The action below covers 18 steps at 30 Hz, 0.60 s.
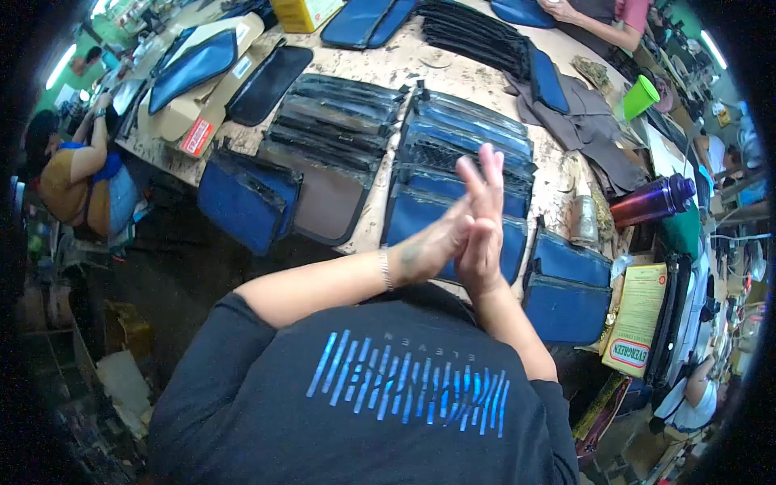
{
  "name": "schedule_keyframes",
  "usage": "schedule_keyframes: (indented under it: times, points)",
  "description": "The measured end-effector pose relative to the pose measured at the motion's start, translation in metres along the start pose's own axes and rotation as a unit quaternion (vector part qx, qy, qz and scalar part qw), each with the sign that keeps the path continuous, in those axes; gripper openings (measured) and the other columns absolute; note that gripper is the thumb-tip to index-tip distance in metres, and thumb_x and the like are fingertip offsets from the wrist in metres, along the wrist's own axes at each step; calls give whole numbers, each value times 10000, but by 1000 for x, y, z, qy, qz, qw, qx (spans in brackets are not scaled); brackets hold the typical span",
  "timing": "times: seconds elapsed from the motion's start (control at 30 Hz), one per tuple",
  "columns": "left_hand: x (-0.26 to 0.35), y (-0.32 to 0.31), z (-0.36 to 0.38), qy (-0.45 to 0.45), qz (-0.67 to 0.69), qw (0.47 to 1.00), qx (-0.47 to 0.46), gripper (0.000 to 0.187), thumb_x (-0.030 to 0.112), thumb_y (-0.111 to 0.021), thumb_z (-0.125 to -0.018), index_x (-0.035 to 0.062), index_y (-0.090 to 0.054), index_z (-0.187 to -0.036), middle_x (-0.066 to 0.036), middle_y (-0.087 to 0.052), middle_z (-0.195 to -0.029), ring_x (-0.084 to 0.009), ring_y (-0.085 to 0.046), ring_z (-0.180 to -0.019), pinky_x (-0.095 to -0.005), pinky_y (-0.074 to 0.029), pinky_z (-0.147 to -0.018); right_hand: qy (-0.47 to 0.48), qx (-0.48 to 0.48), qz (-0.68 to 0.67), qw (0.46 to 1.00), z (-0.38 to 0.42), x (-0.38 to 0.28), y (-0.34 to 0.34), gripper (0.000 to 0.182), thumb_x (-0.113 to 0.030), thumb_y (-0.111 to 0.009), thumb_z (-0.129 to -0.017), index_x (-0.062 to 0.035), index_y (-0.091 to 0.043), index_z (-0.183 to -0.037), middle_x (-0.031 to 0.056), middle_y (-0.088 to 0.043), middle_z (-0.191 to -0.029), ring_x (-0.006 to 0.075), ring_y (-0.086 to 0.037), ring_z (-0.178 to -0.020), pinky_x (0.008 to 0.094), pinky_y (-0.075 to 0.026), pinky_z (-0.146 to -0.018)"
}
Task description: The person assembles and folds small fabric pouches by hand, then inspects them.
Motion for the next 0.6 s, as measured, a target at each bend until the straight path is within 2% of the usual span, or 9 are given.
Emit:
schedule_keyframes:
  times: [0.03,0.07,0.13,0.17,0.3,0.37,0.43,0.57,0.6]
  points:
    - [11,-3,-2,-46,72,996,0,753,589,-199,-870,-2,-276,-1330,-244,-77,-1411,-337,-45,-1324,-370,-86,-1066,27,-6,51,998,0,-5,-3,777,-628,-155,-848,-18,-461,-1219,189,-291,-1366,352,-170,-1300,462,-90,-1049]
    - [-20,-14,5,36,85,994,-60,778,630,-174,-841,64,-184,-1374,-207,-45,-1426,-315,-22,-1328,-354,-72,-1069,49,26,56,997,-4,-5,2,770,-626,-163,-848,-22,-462,-1220,189,-299,-1361,344,-173,-1301,456,-96,-1050]
    - [14,-16,12,18,91,990,-104,803,646,-177,-832,57,-156,-1378,-196,-41,-1429,-293,-33,-1332,-355,-71,-1071,38,75,69,994,-11,10,21,755,-621,-219,-848,-7,-456,-1219,191,-339,-1335,314,-206,-1294,434,-112,-1053]
    - [25,-16,14,-11,85,989,-118,813,651,-182,-829,47,-166,-1374,-192,-38,-1431,-289,-34,-1332,-354,-69,-1071,6,99,-2,995,-11,33,30,746,-609,-282,-845,16,-443,-1220,187,-370,-1309,288,-248,-1276,409,-126,-1052]
    - [12,-2,28,17,-16,988,-150,696,498,-410,-865,10,-257,-1336,-188,-243,-1370,-288,-219,-1287,-369,-179,-1049,-88,129,-81,984,3,51,22,726,-586,-317,-851,11,-383,-1260,160,-347,-1327,254,-234,-1278,380,-93,-1056]
    - [26,24,35,-21,-87,990,-104,510,299,-594,-812,-1,-458,-1202,-167,-392,-1279,-281,-378,-1187,-367,-295,-991,-123,123,-102,979,9,59,9,722,-583,-312,-855,-13,-337,-1297,143,-314,-1354,236,-196,-1296,371,-57,-1063]
    - [46,50,47,-59,-116,987,-95,419,239,-636,-782,-1,-536,-1110,-163,-452,-1232,-270,-422,-1154,-361,-323,-967,-138,104,-116,978,13,66,-2,583,-431,-368,-870,-11,-361,-1273,129,-400,-1244,202,-305,-1188,326,-167,-997]
    - [63,125,91,-13,-197,979,56,296,118,-617,-779,-1,-573,-1047,-149,-531,-1142,-251,-493,-1081,-342,-361,-932,-165,73,-133,975,22,82,-11,357,-126,-480,-898,-6,-409,-1226,100,-573,-1024,135,-521,-971,235,-385,-865]
    - [61,145,108,10,-231,967,106,264,86,-594,-788,-8,-576,-1034,-144,-536,-1131,-236,-501,-1068,-332,-367,-926,-168,67,-155,971,27,81,-14,368,-59,-501,-875,-11,-400,-1226,65,-608,-882,102,-560,-807,204,-424,-763]
Point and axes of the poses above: each hand's wrist, its own z-axis away from the middle knuckle, its own y-axis out of the back of the hand, x = y × z, the point moved 10 cm from there along -z, towards the middle knuckle
